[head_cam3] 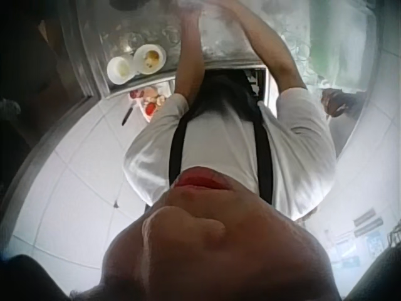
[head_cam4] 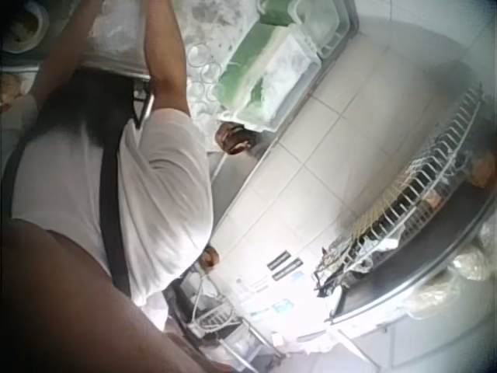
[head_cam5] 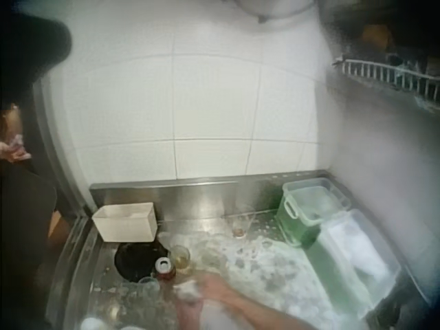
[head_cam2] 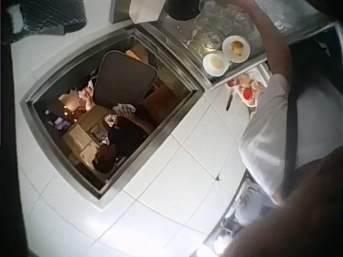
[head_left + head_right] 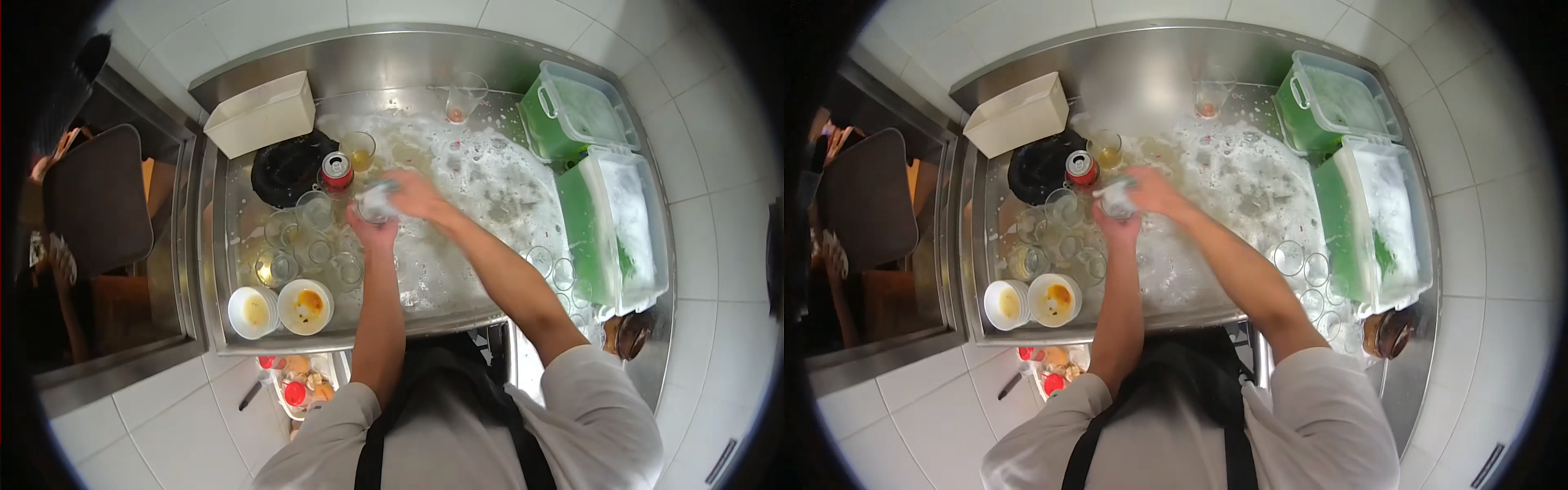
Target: The person takes dirty dishes from a service window, scrapes food scraps into a bin, and places the items into a soapy sink to be washed. The person handles bowls, plates, and utensils, clearing them from the pass-through before starting to scrub them by hand in the water.
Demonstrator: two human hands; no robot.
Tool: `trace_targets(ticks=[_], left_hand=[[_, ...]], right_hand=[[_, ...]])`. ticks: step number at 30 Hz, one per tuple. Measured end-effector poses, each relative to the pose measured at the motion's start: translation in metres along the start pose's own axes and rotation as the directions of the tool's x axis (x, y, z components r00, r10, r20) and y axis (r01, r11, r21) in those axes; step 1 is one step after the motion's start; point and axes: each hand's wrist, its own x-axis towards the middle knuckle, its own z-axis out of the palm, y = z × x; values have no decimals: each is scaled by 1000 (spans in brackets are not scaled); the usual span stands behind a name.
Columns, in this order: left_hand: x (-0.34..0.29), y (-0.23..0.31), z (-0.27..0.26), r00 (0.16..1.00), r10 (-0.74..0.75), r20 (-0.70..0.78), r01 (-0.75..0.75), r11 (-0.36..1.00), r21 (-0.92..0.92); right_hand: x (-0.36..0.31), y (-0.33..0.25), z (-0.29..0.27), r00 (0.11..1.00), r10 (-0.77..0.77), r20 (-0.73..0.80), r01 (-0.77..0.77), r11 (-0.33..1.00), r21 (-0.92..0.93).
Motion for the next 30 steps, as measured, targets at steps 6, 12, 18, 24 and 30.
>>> trace_targets(ticks=[6,12,18,24,30], left_hand=[[6,-60,31,941,-316,-120,239,372,897],[-8,-68,81,879,-472,-74,-18,-186,982],[-71,-214,98,805,-460,374,-182,408,895],[-284,-354,93,70,-945,321,-832,122,541],[-363,-397,-94,252,-952,172,-893,-160,421]], right_hand=[[-69,53,-45,894,354,-273,-400,906,-136],[-104,11,-121,961,173,-217,-77,917,392],[-230,10,-178,119,269,-956,-241,942,235],[-397,114,-330,823,287,-491,-561,554,-616],[-370,115,-311,748,-78,-659,-472,635,-611]])
